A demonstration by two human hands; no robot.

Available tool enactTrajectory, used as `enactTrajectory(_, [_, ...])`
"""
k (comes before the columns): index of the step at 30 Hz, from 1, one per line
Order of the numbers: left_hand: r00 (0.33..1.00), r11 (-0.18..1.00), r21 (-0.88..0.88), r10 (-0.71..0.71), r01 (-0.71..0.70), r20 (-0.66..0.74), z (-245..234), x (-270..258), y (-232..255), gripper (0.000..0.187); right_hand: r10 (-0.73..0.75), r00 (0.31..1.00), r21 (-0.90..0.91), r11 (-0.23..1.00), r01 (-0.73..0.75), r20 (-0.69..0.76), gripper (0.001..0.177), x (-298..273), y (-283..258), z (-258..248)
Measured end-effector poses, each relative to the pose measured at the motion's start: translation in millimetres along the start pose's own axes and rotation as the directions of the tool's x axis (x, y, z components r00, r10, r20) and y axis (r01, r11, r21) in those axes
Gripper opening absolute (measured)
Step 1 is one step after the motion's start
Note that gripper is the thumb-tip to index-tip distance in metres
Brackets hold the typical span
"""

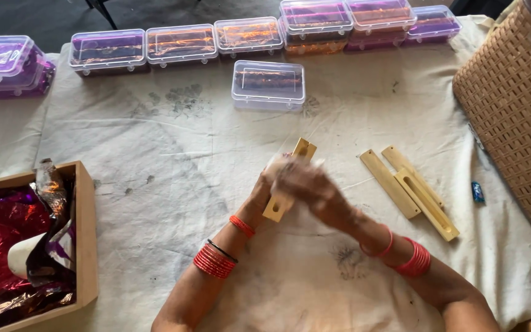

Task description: Wrapping decorative wooden blocks in foil, organizing them in plastic containers, and cleaning them with a cloth.

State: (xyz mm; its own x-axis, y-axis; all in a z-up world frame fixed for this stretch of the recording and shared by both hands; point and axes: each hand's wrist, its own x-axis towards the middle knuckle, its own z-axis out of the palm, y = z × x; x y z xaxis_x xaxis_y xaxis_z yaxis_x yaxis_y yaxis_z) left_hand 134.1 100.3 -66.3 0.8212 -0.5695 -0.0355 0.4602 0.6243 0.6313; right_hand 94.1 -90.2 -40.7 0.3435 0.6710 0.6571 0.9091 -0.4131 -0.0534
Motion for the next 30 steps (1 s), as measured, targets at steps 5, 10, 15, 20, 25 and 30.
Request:
enactTrajectory(5, [1.0, 0.994, 0.107, -0.004, 0.006, -0.018, 7, 1, 4, 0.051, 0.48, 0.858, 0.118, 0.877, -0.466, -0.181, 0.036, -4, 36, -16])
enactTrajectory(10, [0.999, 1.0, 0.007, 0.023, -0.023, 0.023, 24, -5, 11, 0.045, 0.784, 0.608, 0.501, 0.577, -0.645, -0.121, 0.04, 5, 34, -23])
enactTrajectory(15, [1.0, 1.0, 0.003, 0.01, -0.01, 0.03, 17, -1, 6, 0.043, 0.804, 0.589, 0.536, 0.537, -0.651, -0.089, 0.039, 8, 31, -24])
enactTrajectory(20, [0.999, 1.0, -0.027, 0.01, -0.009, 0.039, 18, -1, 7, 0.043, 0.802, 0.594, 0.548, 0.525, -0.651, -0.062, 0.039, 10, 30, -24])
enactTrajectory(25, [1.0, 1.0, -0.023, -0.005, 0.005, 0.008, 20, -2, 8, 0.045, 0.79, 0.608, 0.556, 0.539, -0.632, -0.075, 0.039, 4, 34, -21])
enactTrajectory(30, [1.0, 1.0, -0.014, 0.002, -0.002, 0.006, 20, -1, 8, 0.043, 0.784, 0.616, 0.543, 0.551, -0.634, -0.078, 0.041, 6, 31, -23])
